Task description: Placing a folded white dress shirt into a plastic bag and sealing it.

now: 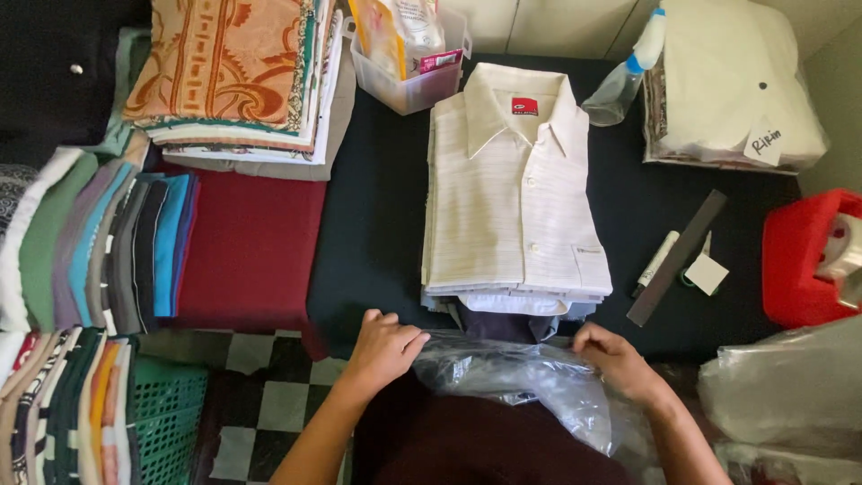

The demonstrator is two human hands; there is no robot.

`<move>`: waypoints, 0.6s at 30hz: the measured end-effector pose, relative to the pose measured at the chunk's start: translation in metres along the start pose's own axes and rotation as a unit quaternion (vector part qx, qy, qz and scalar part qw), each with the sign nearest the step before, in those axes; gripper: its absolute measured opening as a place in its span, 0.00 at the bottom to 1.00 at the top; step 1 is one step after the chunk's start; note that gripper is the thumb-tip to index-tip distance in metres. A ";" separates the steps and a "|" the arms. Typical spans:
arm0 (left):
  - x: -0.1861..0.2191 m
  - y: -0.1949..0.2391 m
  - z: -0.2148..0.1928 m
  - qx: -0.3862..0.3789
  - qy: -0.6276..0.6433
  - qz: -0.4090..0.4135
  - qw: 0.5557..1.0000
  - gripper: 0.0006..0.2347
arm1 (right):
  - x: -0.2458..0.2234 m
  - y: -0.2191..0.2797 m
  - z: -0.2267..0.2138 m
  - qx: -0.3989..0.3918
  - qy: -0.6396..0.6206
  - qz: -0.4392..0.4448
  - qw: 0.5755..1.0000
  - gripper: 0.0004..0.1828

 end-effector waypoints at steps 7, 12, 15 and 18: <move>0.012 0.000 -0.015 0.049 -0.039 0.007 0.998 0.05 | -0.049 0.020 0.008 0.166 0.151 -0.030 0.974 0.12; 0.014 -0.003 -0.021 0.090 -0.074 0.035 0.993 0.07 | -0.070 0.028 0.013 0.242 0.249 -0.194 0.917 0.19; 0.014 -0.008 -0.015 0.063 -0.095 0.031 0.993 0.12 | -0.072 0.030 0.013 0.235 0.294 -0.094 0.922 0.23; 0.009 -0.012 -0.011 0.021 -0.077 -0.002 0.997 0.16 | -0.071 0.030 0.016 0.256 0.312 -0.127 0.906 0.24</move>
Point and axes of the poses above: each hand's wrist, its own y-axis away from the middle knuckle, its own z-axis out of the palm, x = y × z, the point moved 6 cm from there along -y, towards the middle knuckle, and after that the axes turned 1 degree about z, right-handed, at the moved point
